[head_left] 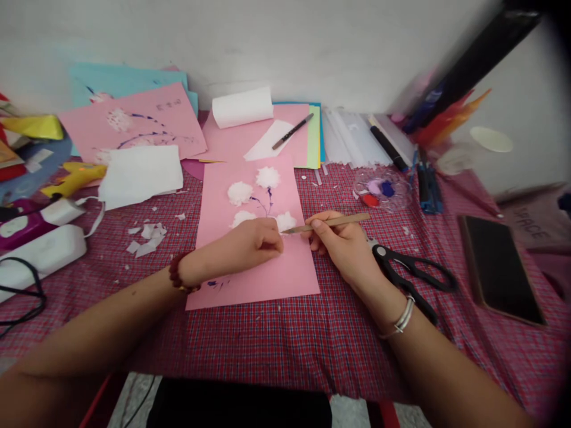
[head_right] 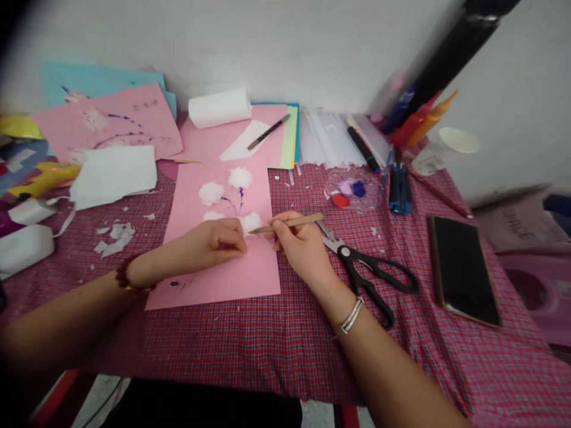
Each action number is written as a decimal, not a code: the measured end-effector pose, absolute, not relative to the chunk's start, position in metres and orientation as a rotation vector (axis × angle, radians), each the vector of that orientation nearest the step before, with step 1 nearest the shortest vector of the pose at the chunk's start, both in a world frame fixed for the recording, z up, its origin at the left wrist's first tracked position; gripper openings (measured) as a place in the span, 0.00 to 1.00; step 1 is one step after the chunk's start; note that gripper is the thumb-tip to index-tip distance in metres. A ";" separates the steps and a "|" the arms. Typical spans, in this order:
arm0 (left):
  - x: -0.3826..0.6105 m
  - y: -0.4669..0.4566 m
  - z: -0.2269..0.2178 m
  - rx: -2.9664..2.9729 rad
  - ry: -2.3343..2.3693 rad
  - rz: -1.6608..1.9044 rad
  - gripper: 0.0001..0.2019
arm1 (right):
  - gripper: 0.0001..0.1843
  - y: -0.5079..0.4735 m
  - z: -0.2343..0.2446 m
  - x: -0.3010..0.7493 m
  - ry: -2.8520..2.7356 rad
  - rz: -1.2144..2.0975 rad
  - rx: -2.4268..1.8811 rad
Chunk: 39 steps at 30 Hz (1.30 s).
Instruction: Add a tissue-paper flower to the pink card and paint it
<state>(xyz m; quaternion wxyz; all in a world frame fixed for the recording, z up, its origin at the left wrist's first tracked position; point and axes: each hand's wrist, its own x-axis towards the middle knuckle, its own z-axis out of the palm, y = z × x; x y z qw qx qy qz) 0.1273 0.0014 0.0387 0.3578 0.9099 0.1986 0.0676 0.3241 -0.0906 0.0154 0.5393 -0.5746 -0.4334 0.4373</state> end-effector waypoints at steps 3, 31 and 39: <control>0.131 0.005 0.034 2.400 0.600 0.267 0.09 | 0.07 -0.093 0.016 0.324 -0.980 1.019 -1.347; 0.137 0.003 0.034 2.240 0.898 0.304 0.06 | 0.07 -0.106 0.021 0.314 -1.226 0.851 -1.350; 0.138 0.005 0.034 2.238 0.890 0.302 0.08 | 0.08 -0.106 0.017 0.312 -1.352 0.794 -1.403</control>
